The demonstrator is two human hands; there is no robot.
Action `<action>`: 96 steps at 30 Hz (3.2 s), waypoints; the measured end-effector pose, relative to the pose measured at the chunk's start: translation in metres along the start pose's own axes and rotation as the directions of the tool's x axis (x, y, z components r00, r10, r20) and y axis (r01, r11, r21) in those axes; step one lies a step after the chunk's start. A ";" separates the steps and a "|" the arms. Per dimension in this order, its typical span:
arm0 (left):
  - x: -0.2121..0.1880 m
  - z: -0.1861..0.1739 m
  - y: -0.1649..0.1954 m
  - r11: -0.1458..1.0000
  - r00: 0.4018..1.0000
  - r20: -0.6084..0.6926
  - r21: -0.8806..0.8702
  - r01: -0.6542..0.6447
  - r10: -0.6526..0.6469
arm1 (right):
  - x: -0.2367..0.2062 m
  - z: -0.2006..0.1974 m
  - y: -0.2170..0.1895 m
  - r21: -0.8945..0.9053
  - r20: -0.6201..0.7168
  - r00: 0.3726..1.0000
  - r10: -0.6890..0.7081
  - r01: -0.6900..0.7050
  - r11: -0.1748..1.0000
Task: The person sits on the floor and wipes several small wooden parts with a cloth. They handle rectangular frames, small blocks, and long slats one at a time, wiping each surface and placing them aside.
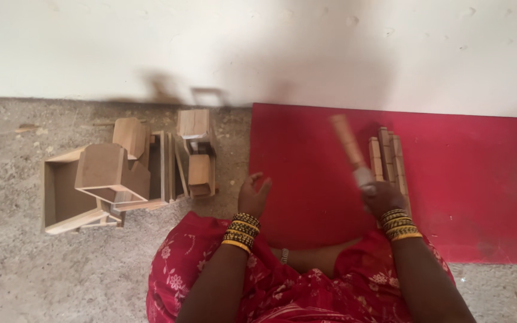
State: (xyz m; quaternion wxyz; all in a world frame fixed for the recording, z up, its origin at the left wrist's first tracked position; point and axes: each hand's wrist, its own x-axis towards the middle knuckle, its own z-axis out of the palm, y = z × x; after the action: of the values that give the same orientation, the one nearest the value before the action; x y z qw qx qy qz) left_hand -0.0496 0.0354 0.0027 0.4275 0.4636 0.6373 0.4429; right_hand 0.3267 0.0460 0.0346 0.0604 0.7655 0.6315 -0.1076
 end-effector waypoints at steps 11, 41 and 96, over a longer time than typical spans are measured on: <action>-0.002 -0.021 0.005 0.543 0.998 -0.055 -0.838 -0.065 0.034 | -0.036 0.078 -0.119 0.594 -0.104 0.915 -0.390 0.372 0.713; -0.012 -0.048 0.023 0.614 0.966 -0.108 -0.754 -0.234 0.235 | -0.033 0.092 -0.179 0.834 -0.245 0.965 -0.096 0.260 0.488; -0.022 -0.051 0.013 0.721 0.913 -0.117 -0.578 -0.382 0.390 | -0.045 0.073 -0.230 0.127 -0.541 0.667 -0.512 0.667 0.734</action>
State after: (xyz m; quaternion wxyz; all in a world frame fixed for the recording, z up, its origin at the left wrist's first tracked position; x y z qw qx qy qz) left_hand -0.0907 0.0079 0.0299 0.4526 0.4329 0.3544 0.6943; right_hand 0.0864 0.0311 -0.0150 -0.2562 0.5169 0.8163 -0.0311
